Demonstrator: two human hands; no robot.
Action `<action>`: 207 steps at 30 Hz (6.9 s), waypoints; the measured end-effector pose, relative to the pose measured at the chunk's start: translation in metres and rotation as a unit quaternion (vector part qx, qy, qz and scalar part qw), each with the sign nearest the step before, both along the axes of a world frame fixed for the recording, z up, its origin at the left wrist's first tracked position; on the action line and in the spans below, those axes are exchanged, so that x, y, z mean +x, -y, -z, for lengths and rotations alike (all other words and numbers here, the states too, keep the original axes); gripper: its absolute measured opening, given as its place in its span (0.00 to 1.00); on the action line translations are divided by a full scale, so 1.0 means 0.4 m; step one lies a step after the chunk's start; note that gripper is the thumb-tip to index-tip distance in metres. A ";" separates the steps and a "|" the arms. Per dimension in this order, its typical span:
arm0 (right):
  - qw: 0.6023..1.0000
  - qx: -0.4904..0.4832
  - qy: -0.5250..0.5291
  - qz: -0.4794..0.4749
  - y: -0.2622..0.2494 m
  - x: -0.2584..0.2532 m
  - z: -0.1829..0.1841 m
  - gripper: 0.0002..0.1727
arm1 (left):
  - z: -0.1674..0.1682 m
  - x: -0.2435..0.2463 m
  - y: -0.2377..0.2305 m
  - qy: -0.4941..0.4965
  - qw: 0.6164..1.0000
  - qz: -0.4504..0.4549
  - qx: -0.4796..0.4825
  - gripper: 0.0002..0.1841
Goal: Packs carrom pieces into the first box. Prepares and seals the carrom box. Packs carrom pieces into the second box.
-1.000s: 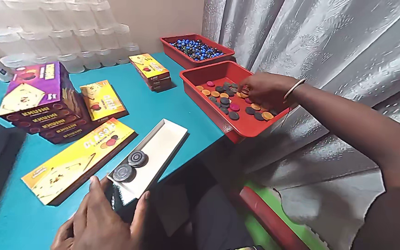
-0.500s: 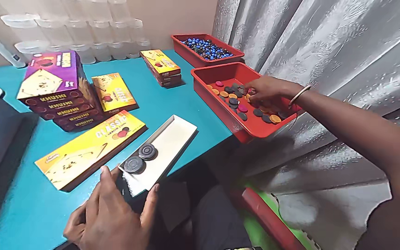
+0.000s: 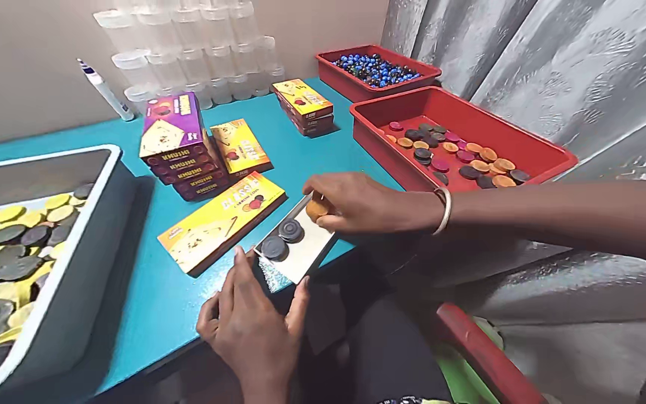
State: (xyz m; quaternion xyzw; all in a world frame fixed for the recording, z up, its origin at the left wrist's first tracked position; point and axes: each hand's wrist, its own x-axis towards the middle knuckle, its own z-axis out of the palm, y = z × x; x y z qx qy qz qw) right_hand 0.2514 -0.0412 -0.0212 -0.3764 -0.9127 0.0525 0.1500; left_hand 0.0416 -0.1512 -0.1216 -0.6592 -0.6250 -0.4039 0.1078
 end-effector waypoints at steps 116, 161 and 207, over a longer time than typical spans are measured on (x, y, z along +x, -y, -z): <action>0.946 -0.057 0.223 0.228 -0.261 0.503 -0.110 0.17 | -0.008 -0.004 -0.002 -0.006 1.000 0.009 -0.014 0.57; 0.927 -0.249 0.276 0.048 0.004 -0.095 -0.187 0.16 | 0.008 0.006 -0.008 0.024 0.999 -0.012 0.039 0.54; 0.948 -0.114 0.245 0.170 -0.104 0.475 -0.139 0.17 | -0.005 0.006 -0.005 0.020 1.000 0.000 -0.004 0.57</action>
